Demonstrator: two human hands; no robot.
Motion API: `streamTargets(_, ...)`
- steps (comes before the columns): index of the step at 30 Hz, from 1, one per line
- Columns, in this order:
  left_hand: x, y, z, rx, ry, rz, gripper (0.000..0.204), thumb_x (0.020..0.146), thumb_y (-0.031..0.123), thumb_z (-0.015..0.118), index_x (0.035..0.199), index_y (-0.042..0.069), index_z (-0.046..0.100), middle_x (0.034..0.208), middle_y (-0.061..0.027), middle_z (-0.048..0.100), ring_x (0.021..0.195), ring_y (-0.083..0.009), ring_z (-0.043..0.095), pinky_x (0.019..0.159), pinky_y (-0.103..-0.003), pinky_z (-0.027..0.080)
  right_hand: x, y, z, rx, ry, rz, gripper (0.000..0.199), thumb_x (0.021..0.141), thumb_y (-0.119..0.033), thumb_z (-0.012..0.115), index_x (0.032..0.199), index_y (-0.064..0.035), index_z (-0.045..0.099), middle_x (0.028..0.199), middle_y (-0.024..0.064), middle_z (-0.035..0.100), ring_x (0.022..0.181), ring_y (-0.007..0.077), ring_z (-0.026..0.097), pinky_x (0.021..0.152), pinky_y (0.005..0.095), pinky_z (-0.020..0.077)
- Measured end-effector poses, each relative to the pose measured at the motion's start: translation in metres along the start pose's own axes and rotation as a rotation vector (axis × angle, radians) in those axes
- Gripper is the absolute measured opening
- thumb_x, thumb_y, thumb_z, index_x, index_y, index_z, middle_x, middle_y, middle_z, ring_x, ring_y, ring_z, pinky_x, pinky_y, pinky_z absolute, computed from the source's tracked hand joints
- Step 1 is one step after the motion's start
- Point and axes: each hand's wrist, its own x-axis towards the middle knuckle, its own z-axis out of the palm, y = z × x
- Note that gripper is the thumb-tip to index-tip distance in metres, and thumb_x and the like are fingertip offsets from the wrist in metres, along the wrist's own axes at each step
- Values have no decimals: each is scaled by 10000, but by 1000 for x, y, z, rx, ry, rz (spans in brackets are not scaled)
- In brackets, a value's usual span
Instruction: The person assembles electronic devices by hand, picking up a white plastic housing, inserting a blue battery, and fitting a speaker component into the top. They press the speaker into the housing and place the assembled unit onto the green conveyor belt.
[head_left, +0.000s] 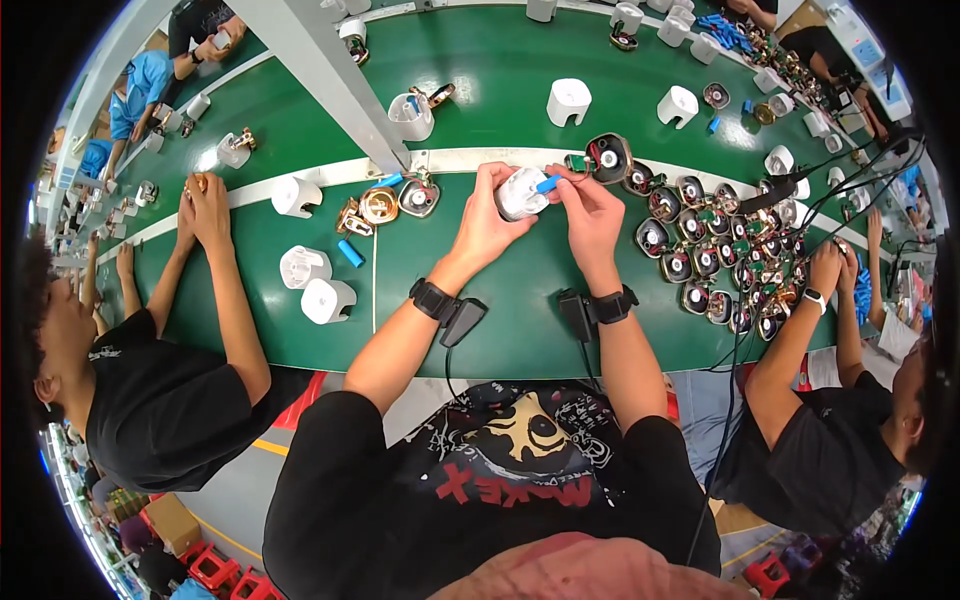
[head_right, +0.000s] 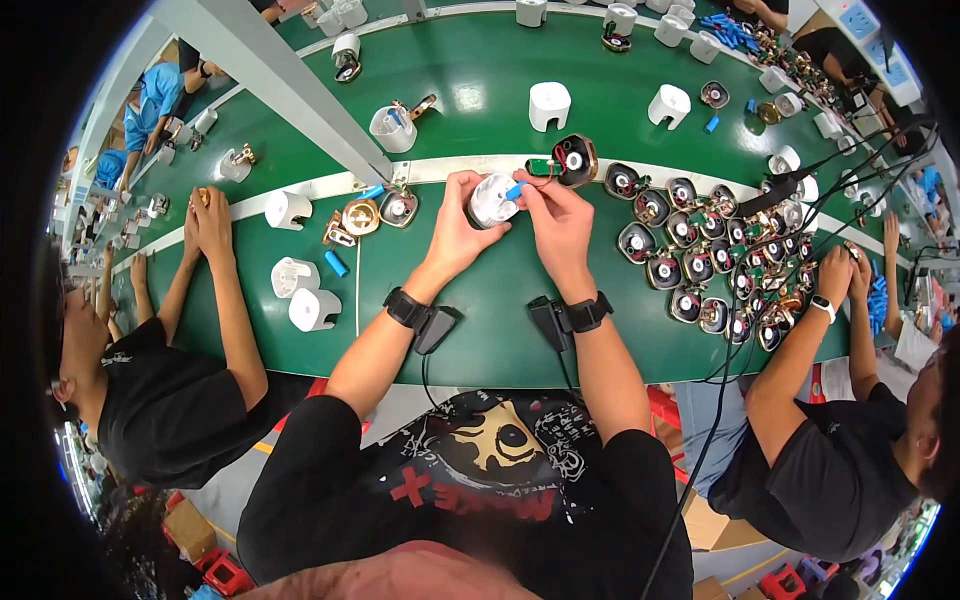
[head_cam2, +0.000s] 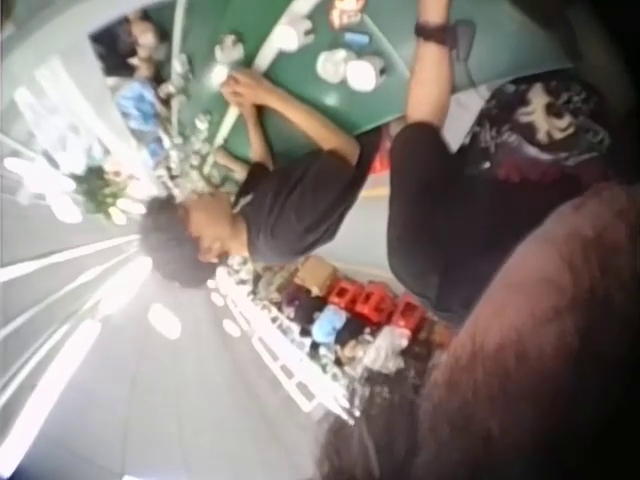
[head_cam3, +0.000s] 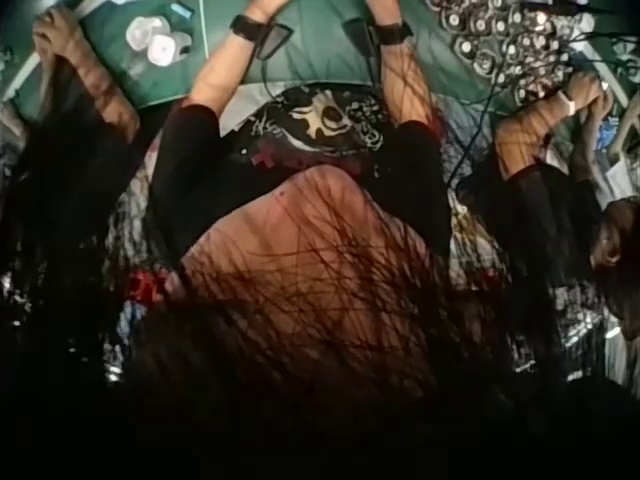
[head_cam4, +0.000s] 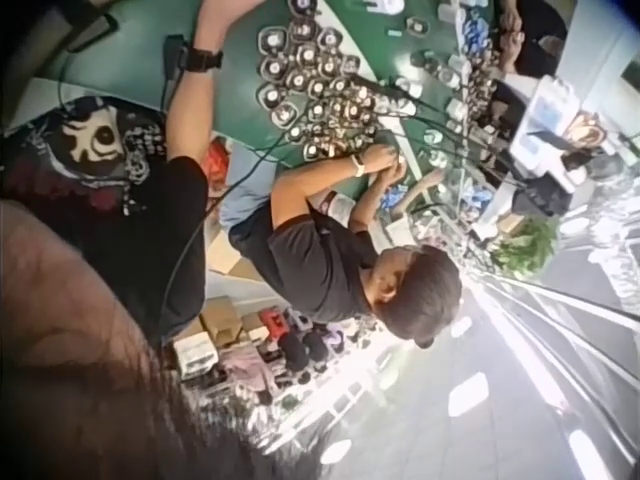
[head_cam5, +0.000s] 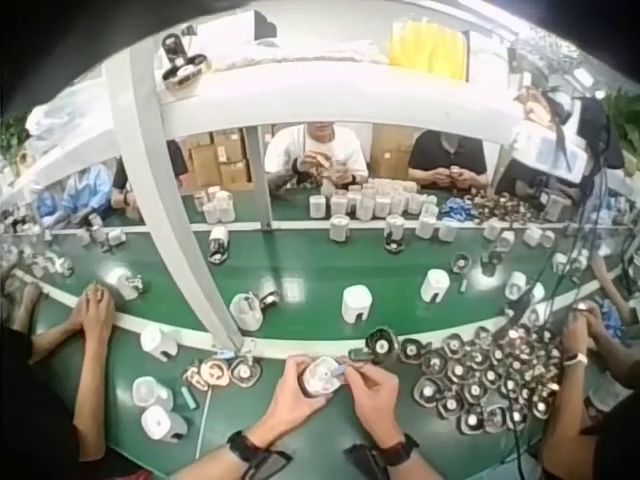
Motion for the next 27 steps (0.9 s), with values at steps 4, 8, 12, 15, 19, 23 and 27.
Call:
streamTargets(4, 1, 7, -2, 162, 26, 38, 709, 613, 29, 841, 1195, 57, 439, 1134, -123, 545, 1104, -271, 549, 969, -385, 450, -7, -7, 5, -125, 28, -32, 218, 927, 21, 603, 1128, 88, 654, 1052, 158, 704, 785, 122, 654, 718, 246, 546)
streamTargets(8, 0, 11, 0, 468, 89, 189, 706, 566, 78, 873, 1168, 68, 502, 1101, -119, 520, 1072, -315, 507, 933, -415, 442, -8, -3, 8, -151, 37, -45, 208, 916, 30, 617, 1113, 79, 664, 1021, 145, 711, 757, 117, 659, 701, 243, 549)
streamTargets(12, 1, 11, 0, 565, 115, 224, 687, 541, 102, 886, 1138, 73, 549, 1082, -118, 506, 1042, -333, 472, 902, -430, 428, -8, 0, 10, -239, 50, -86, 178, 907, 29, 631, 1072, 70, 680, 1000, 130, 715, 741, 111, 662, 692, 242, 550)
streamTargets(15, 2, 11, 0, 556, 148, 202, 678, 537, 103, 891, 1129, 73, 560, 1078, -116, 508, 1030, -328, 466, 887, -425, 423, -6, 4, 7, -331, 57, -124, 158, 900, 27, 641, 1044, 69, 688, 995, 116, 716, 749, 114, 665, 698, 245, 548)
streamTargets(19, 1, 7, 1, 557, 157, 224, 671, 550, 113, 889, 1130, 66, 555, 1079, -122, 508, 1031, -331, 458, 890, -423, 413, -7, 5, 7, -506, 8, -199, 148, 893, 20, 650, 1025, 71, 693, 1006, 102, 714, 799, 133, 669, 725, 255, 544)
streamTargets(23, 2, -1, 3, 566, 201, 282, 635, 592, 159, 872, 1140, 77, 562, 1079, -116, 479, 1005, -324, 461, 866, -431, 392, -10, 15, 12, -614, -80, -235, 175, 894, 4, 646, 1051, 67, 690, 1044, 116, 705, 880, 155, 668, 768, 265, 534)
streamTargets(27, 3, -2, -1, 533, 205, 232, 621, 641, 162, 844, 1168, 59, 531, 1089, -131, 481, 998, -334, 453, 871, -437, 391, -14, 33, 18, -393, -86, -101, 239, 896, -23, 641, 1121, 52, 670, 1097, 134, 690, 965, 178, 660, 820, 281, 523)
